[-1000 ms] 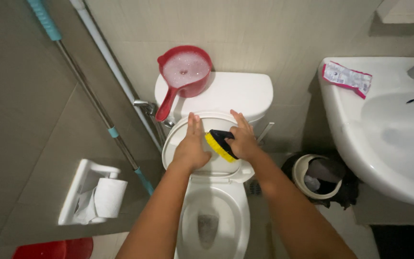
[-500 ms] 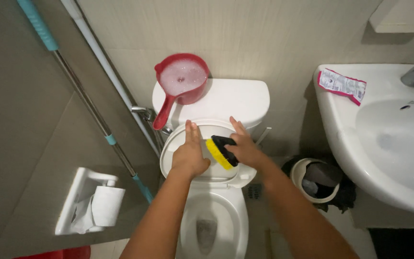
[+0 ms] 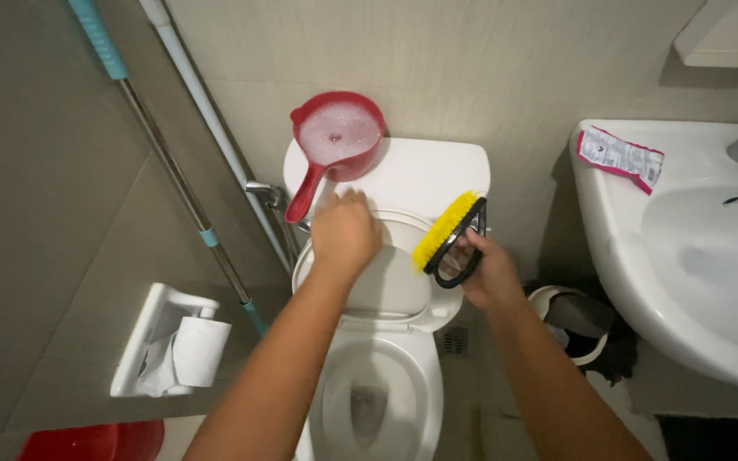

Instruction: The person cleans a toilet by scrubbing the seat and rim with a brush, pouring soapy water from a red scoop into the bowl, and scrubbing the interior. They then rinse the toilet and the brush using a handheld bidet sprayer.

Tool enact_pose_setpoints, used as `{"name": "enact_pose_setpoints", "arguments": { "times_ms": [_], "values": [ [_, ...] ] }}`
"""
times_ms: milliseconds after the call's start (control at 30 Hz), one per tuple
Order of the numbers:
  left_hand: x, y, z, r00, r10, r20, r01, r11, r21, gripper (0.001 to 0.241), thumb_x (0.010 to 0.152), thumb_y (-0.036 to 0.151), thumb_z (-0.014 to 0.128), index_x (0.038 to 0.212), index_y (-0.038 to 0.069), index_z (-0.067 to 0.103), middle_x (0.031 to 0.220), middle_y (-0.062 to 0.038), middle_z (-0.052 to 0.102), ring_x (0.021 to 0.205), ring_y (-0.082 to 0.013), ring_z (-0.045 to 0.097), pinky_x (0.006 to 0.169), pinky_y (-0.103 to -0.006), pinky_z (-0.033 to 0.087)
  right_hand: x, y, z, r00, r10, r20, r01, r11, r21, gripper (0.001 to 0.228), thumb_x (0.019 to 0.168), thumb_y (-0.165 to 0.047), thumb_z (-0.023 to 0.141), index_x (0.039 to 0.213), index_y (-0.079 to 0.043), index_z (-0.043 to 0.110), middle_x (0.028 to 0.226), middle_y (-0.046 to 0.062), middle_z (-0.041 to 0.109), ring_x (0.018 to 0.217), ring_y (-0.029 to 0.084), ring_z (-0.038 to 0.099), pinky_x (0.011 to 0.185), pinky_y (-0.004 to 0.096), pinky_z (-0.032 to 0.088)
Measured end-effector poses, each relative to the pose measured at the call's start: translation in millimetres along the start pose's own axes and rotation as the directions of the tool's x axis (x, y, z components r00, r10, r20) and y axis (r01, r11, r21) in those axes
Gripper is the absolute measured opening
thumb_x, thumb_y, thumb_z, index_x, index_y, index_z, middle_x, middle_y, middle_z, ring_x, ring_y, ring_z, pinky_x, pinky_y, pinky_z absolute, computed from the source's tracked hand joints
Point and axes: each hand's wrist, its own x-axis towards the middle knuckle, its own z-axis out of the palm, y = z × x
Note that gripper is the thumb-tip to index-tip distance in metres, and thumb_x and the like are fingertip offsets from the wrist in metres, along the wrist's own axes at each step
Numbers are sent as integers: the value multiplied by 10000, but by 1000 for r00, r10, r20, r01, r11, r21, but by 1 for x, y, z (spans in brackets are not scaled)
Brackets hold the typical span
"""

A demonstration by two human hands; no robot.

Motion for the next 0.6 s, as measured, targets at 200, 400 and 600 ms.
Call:
{"name": "enact_pose_setpoints", "arguments": {
  "times_ms": [200,400,600],
  "values": [
    [21,-33,-14,812,-86,-577,96,995,-14,710,649,286,729,1242,-72,575,1195,-239,668,1117,-413,636,878,-527,513,4,4,-3,987,7,158,-13,999,37,317,1070,-396,645,896,-145,558,715,-30,550,677,157,543,652,344,480],
    [34,-48,-6,915,-402,36,383,837,-390,421,901,255,667,1231,-1,613,1145,-246,677,1041,-429,671,882,-531,537,-41,-16,68,999,-51,-2,48,963,-265,317,854,-300,744,1082,-129,605,891,-4,632,792,139,606,708,328,493],
    [62,-71,33,833,-272,481,547,275,-791,287,906,88,599,1099,-111,675,876,-184,730,669,-254,705,536,-365,554,-21,-10,89,974,-217,69,202,684,-701,613,736,-214,831,1265,-28,585,1037,45,632,919,177,627,823,331,542]
  ]
}}
